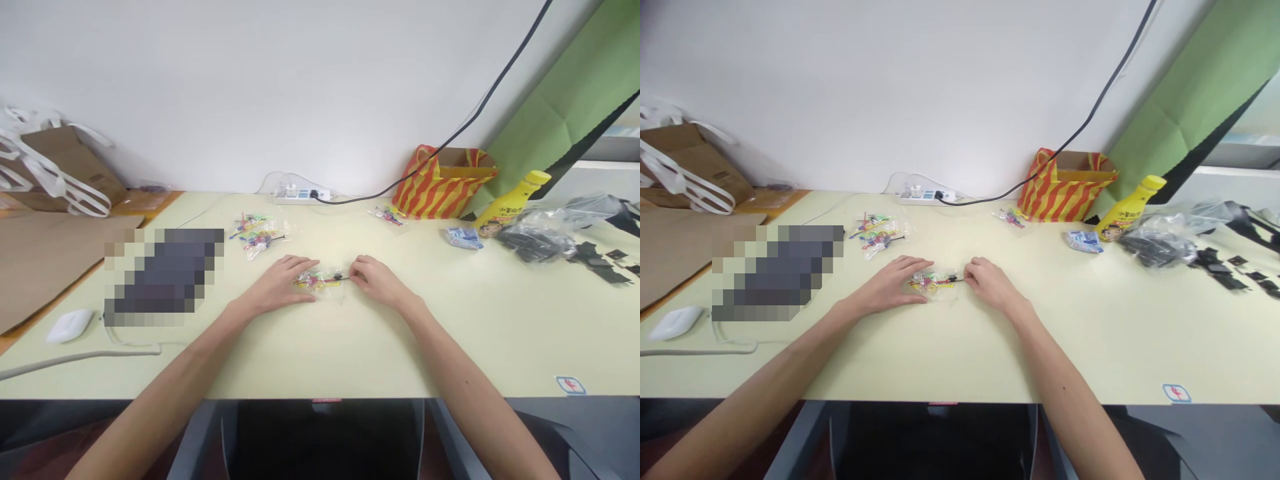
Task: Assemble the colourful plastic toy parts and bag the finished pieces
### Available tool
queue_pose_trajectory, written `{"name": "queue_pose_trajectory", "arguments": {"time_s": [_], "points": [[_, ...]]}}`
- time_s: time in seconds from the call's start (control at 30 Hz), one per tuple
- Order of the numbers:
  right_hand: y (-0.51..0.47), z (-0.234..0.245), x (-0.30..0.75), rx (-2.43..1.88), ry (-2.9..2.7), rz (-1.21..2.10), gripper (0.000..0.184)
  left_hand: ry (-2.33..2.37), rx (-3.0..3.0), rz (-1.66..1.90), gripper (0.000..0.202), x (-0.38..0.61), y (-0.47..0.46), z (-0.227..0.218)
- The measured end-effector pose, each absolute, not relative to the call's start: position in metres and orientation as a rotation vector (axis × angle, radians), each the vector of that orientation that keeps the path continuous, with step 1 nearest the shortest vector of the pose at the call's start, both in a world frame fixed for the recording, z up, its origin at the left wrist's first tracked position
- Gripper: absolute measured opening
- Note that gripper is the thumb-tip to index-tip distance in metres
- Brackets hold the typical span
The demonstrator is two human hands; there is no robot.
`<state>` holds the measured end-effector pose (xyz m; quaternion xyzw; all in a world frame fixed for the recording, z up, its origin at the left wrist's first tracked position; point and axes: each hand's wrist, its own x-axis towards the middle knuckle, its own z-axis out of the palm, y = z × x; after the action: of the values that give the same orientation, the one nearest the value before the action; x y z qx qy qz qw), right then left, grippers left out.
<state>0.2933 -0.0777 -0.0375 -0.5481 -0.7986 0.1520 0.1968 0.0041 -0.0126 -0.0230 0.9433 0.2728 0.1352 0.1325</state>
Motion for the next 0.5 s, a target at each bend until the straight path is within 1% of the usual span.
{"name": "queue_pose_trajectory", "arguments": {"time_s": [0.1, 0.27, 0.5], "points": [[-0.076, -0.040, 0.301, -1.596, -2.191, 0.409, 0.018, 0.820, 2.722, 0.410, 0.073, 0.003, -0.010, -0.025], [-0.074, -0.041, 0.312, -1.656, -2.167, 0.393, 0.017, 0.902, 2.711, 0.447, 0.067, 0.001, -0.008, -0.025], [-0.073, -0.041, 0.310, -1.558, -2.226, 0.428, 0.019, 0.914, 2.733, 0.510, 0.055, -0.002, -0.011, -0.015]]}}
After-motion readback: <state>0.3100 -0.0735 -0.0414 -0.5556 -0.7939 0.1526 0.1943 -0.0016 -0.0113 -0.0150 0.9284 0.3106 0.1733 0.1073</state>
